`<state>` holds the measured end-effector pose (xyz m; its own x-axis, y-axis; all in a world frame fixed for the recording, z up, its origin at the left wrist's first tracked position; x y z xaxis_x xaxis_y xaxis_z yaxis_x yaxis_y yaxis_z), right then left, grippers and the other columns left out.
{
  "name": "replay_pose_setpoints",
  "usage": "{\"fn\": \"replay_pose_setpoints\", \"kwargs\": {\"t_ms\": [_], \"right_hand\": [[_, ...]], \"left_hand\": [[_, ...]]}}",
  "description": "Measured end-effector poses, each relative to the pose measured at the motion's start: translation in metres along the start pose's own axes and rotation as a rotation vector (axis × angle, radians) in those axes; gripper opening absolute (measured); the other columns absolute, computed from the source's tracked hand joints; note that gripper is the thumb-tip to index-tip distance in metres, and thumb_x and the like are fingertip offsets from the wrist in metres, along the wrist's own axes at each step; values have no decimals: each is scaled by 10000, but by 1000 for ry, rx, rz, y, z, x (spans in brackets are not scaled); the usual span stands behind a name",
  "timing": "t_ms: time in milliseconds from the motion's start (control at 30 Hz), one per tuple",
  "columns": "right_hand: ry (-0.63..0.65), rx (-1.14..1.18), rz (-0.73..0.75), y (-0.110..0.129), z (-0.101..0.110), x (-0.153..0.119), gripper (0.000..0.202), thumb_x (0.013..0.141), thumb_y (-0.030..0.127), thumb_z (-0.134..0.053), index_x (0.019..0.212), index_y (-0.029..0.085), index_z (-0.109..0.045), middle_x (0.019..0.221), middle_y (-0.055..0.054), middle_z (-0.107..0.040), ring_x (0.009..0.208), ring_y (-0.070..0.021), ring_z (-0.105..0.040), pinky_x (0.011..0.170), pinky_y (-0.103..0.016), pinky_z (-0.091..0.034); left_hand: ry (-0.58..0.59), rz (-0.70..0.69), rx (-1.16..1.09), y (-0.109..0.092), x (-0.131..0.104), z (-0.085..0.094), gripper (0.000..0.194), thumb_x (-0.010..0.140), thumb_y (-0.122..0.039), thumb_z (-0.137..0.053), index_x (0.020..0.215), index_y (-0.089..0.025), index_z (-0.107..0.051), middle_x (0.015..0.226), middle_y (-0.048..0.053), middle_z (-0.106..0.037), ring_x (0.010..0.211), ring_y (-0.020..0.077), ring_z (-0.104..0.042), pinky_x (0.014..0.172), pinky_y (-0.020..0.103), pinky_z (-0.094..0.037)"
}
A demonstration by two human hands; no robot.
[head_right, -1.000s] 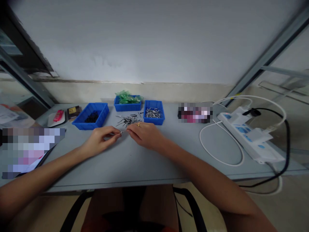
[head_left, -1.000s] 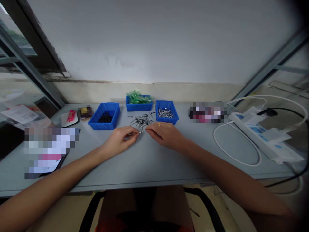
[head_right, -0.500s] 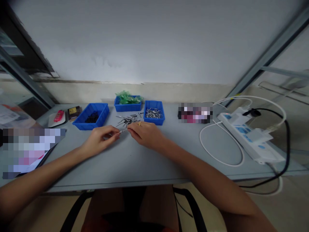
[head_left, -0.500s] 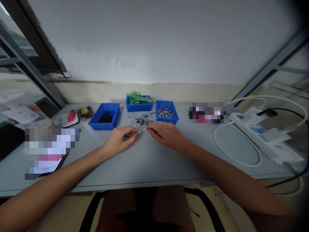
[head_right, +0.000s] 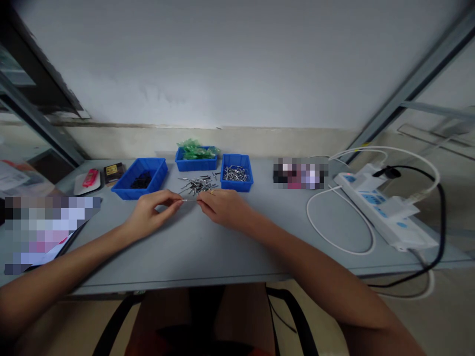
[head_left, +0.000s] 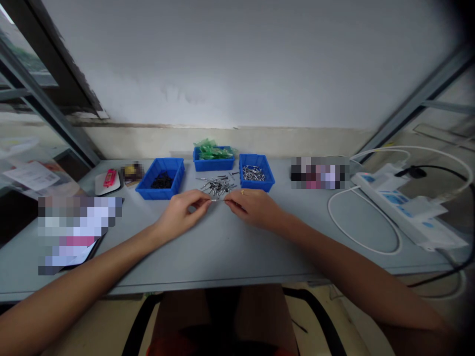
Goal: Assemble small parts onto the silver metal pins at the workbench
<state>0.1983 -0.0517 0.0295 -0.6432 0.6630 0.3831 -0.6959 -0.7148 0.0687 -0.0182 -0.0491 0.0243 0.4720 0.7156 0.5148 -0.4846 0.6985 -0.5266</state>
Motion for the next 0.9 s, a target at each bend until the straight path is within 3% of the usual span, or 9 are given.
{"fn": "replay_pose_setpoints", "kwargs": {"t_ms": [267,900], "right_hand": [[89,-25,21,2,-1,1,256,961,272,-398,937,163,-628,830,-46,-684,748,-144,-594,650,-266,-352],[28,-27,-8,1,0,1,275,968,292,-387,947,171,-633,797,-37,-678,752,-139,-598,654,-254,-357]], "left_hand": [[-4,-30,14,-1,-2,-1,164,895,-255,-543,886,-143,-662,781,38,-669,680,106,-609,591,195,-505],[-41,-58,32,0,-1,1,158,891,-252,-552,909,-148,-670,790,38,-672,693,114,-616,595,195,-492]]}}
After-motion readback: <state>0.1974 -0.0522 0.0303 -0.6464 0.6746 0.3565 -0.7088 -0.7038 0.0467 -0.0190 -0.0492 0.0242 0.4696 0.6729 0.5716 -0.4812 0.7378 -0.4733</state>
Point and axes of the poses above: each hand's wrist, its own x-axis towards the middle knuckle, its own z-axis out of the back of the hand, y = z × x, the point moved 1 cm from there along x, towards the middle knuckle
